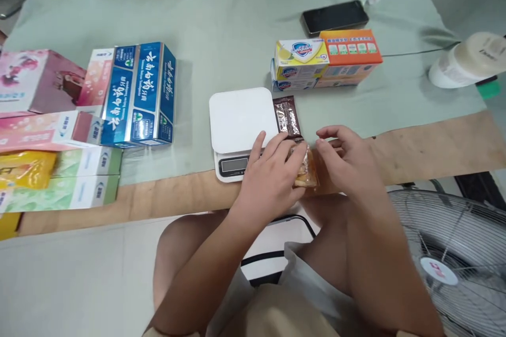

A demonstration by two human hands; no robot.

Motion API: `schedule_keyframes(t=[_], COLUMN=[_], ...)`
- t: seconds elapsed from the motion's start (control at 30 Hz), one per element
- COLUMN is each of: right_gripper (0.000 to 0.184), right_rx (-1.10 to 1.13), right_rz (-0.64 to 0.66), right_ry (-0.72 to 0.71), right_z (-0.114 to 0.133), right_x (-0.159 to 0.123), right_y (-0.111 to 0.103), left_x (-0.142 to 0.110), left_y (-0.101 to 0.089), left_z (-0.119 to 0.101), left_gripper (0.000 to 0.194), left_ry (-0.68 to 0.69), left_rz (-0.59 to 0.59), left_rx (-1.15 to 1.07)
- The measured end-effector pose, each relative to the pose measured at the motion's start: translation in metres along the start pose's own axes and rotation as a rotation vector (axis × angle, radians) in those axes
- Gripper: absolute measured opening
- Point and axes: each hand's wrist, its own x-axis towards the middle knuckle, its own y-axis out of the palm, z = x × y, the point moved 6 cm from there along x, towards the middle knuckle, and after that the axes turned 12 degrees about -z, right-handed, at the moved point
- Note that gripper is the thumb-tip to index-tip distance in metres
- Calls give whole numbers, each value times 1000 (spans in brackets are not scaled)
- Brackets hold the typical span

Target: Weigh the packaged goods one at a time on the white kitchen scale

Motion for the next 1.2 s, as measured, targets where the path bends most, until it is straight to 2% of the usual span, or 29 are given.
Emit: schedule_keyframes(t=[0.1, 0.17, 0.3, 0.4, 0.47, 0.53, 0.67, 0.77, 0.87, 1.0, 1.1, 1.2], right_gripper=[22, 22, 20, 20, 20, 20, 23, 36, 44, 39, 36, 30], right_rx=[64, 120, 161, 162, 150, 119, -2, -67, -123, -124, -110, -102], right_rz=[-13, -41, -16, 18, 16, -12, -68, -44, -6, 52, 61, -6], right_ry=[-26, -48, -55, -74, -110, -160, -278, -408, -496, -510, -501, -478], right_z=[5, 10, 21, 31, 39, 46, 59, 74, 88, 100, 107, 112], right_x=[-3, -5, -11, -16, -20, -23, -28, -35, -44, -53, -55, -54], right_y=[-2, -2, 14, 29, 34, 36, 42, 57, 77, 97, 104, 103], left_x=[0, 0, -1, -3, -8, -14, -29, -37, -42, -46, -48, -53], left_y=[-11, -23, -43, -48, -51, -57, -70, -74, -75, -74, -73, -78], left_z=[2, 14, 60, 93, 105, 110, 117, 121, 119, 114, 108, 106], left_gripper=[60, 63, 72, 82, 90, 89, 56, 37, 35, 38, 35, 31], left_ry=[-15, -41, -122, -159, -178, -194, -308, -369, -337, -326, -323, -342], left_rz=[-79, -180, -351, -376, -390, -425, -498, -514, -513, -477, -445, -456], left_rx=[-70, -98, -105, -124, -139, -173, -247, -264, -284, -346, -427, -490])
